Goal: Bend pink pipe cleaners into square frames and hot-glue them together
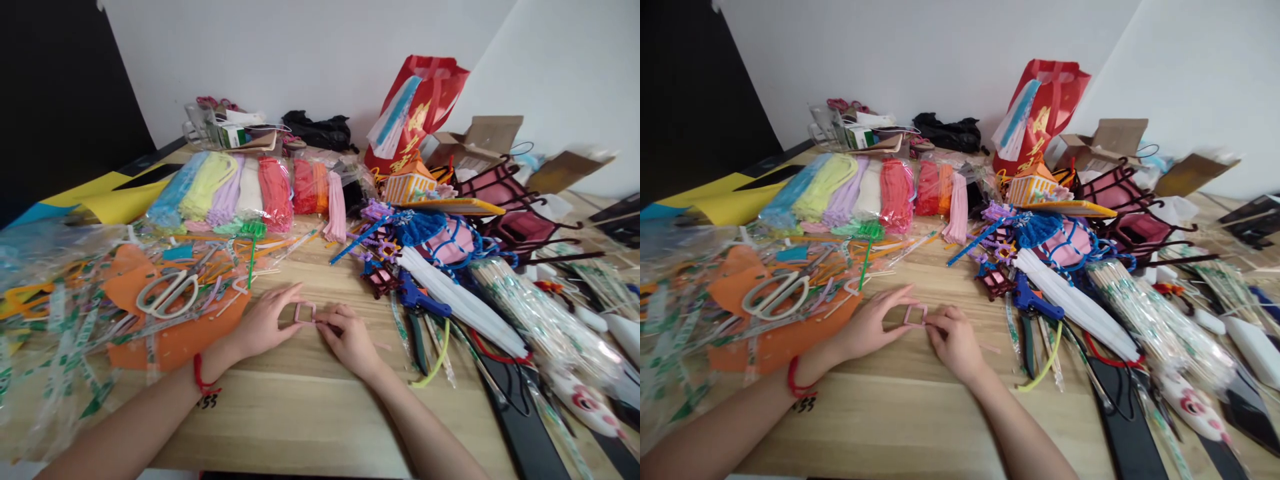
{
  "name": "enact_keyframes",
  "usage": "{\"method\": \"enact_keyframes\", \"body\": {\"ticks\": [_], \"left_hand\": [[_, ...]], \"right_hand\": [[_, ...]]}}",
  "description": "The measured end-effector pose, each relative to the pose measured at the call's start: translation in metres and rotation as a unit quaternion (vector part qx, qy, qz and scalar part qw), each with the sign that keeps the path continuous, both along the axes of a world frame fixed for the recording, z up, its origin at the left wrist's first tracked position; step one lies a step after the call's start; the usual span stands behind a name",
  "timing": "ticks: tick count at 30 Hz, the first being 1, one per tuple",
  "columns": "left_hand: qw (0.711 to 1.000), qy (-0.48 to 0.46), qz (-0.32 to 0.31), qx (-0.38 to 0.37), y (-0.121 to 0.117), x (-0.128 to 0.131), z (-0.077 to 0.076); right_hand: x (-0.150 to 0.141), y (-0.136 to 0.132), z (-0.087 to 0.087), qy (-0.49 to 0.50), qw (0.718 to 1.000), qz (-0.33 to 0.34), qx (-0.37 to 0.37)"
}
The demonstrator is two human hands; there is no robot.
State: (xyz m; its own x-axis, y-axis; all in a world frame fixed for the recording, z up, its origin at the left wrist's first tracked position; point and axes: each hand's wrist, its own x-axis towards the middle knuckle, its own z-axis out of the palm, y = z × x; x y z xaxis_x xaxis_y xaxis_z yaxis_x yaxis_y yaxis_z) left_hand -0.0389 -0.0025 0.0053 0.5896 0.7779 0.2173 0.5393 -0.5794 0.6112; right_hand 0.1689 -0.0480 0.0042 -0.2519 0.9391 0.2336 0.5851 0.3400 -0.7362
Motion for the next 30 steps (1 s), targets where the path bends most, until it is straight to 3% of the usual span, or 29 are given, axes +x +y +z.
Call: {"method": "enact_keyframes", "body": {"ticks": [7, 17, 30], "left_hand": [[0.999, -0.022, 0.023, -0.005, 0.0022, 0.001, -0.0057], [0.999, 0.013, -0.005, 0.039, 0.0041, -0.0021, -0.0034], [1.0, -0.004, 0.001, 0.02, 0.0073, -0.0027, -0.0083]], "right_hand": [[-0.0003, 0.0002, -0.0015, 0.008, 1.0, 0.001, 0.0], [-0.0002, -0.0007, 0.0008, 0.014, 1.0, -0.003, -0.014], [-0.0026, -0.0008, -0.0002, 0.018, 0.999, -0.019, -0.019]]}}
